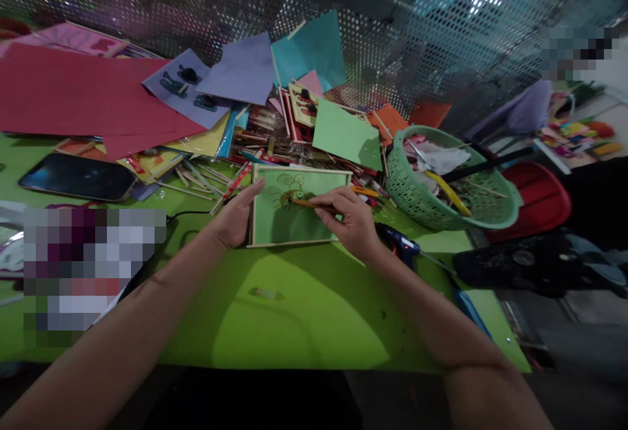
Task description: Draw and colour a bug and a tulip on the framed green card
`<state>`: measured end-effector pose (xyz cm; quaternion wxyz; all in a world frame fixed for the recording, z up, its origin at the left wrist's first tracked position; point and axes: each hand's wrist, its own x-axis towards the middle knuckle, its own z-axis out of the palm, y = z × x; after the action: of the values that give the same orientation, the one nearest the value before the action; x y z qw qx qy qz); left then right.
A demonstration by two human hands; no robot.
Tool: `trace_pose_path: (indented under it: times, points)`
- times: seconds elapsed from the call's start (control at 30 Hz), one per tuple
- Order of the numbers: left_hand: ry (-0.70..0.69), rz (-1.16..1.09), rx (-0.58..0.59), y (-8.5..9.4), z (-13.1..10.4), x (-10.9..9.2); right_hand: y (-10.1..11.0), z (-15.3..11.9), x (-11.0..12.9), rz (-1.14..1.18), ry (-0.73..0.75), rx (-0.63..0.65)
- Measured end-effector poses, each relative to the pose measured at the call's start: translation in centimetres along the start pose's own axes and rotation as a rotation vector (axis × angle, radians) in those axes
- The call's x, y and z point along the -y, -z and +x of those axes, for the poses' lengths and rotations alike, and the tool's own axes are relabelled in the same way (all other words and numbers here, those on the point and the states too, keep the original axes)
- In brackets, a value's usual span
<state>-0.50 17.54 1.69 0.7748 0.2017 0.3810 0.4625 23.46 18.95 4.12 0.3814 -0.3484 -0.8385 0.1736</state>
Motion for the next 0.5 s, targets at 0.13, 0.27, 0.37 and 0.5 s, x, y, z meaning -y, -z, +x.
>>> trace_pose_path:
  times: [0.13, 0.27, 0.37, 0.5]
  points:
    - [0.002, -0.004, -0.004, -0.09, 0.03, -0.01, 0.02, 0.04, 0.02, 0.009, -0.013, -0.018]
    - [-0.02, 0.022, 0.01, -0.17, 0.04, -0.08, 0.07, 0.02, 0.1, -0.004, 0.0, -0.001]
    - [-0.011, 0.016, 0.014, -0.22, -0.03, -0.09, 0.05, 0.01, 0.08, 0.007, -0.003, -0.005]
    - [0.003, -0.012, -0.018, -0.31, -0.1, -0.11, 0.01, 0.04, -0.01, 0.013, 0.004, 0.001]
